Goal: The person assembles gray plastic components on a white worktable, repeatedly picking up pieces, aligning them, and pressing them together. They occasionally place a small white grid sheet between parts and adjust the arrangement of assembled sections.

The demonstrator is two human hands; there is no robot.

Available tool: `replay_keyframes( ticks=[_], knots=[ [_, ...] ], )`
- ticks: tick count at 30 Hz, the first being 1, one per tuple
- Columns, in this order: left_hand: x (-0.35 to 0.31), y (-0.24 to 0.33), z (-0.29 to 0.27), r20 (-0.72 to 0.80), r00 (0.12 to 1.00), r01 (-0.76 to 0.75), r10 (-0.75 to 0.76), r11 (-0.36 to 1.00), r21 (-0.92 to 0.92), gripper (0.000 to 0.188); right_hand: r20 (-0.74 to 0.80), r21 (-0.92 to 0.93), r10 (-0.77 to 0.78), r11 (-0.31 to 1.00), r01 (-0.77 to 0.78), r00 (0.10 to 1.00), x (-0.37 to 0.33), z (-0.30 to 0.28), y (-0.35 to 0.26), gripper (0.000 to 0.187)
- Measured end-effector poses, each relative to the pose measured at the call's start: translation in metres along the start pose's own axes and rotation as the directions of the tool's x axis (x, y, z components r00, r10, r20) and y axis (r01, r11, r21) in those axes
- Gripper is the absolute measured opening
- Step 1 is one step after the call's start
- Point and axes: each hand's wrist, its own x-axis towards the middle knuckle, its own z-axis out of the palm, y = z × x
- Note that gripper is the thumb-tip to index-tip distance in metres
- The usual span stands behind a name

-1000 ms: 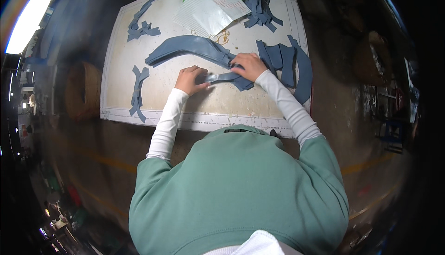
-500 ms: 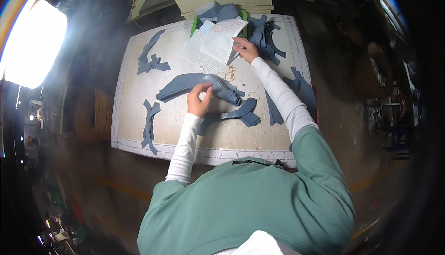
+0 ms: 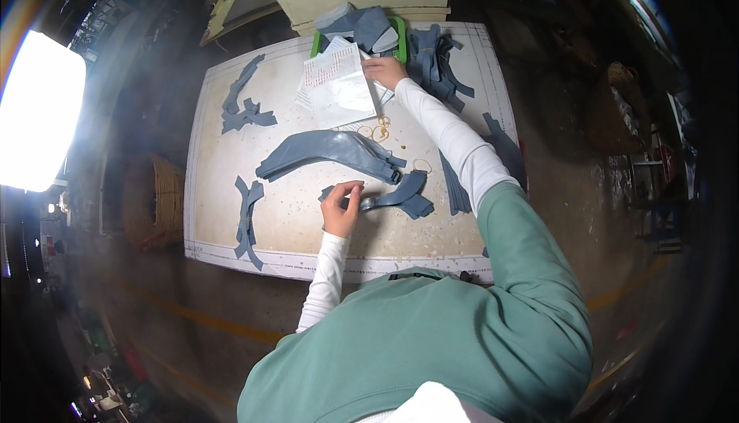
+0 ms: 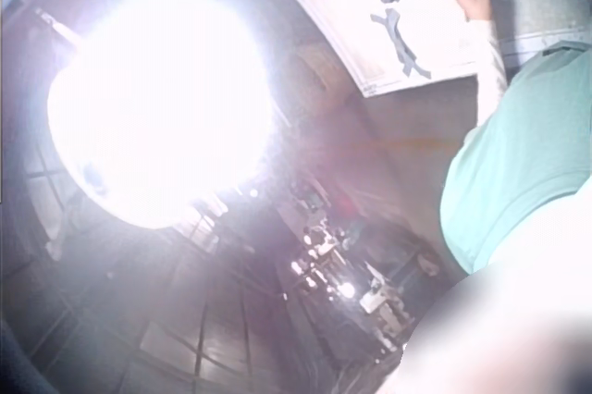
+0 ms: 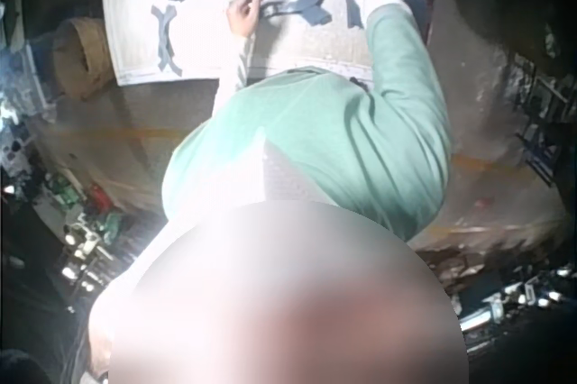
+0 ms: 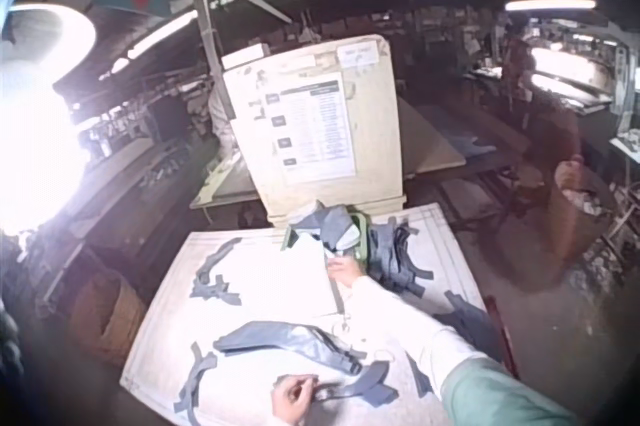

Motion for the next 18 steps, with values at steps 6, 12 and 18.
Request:
replay_keyframes(
  ticks=[6, 12, 18],
  knots=[
    [-0.021, 0.001, -0.005, -0.079, 0.994, 0.067, -0.072, 0.996, -0.067, 0.012, -0.427, -0.495, 0.179, 0.774, -0.395, 0.886, -0.032, -0.017, 0.012, 0.031],
    [-0.022, 0.006, -0.004, -0.028, 0.999, 0.014, -0.015, 0.999, -0.032, 0.013, -0.278, -0.547, -0.099, 0.834, -0.072, 0.955, -0.035, -0.017, 0.004, 0.021],
    [-0.023, 0.004, -0.01, -0.091, 0.995, 0.03, -0.034, 0.998, -0.051, 0.012, -0.36, -0.667, -0.595, 0.703, 0.248, 0.718, -0.031, -0.049, -0.061, 0.006]
  ],
)
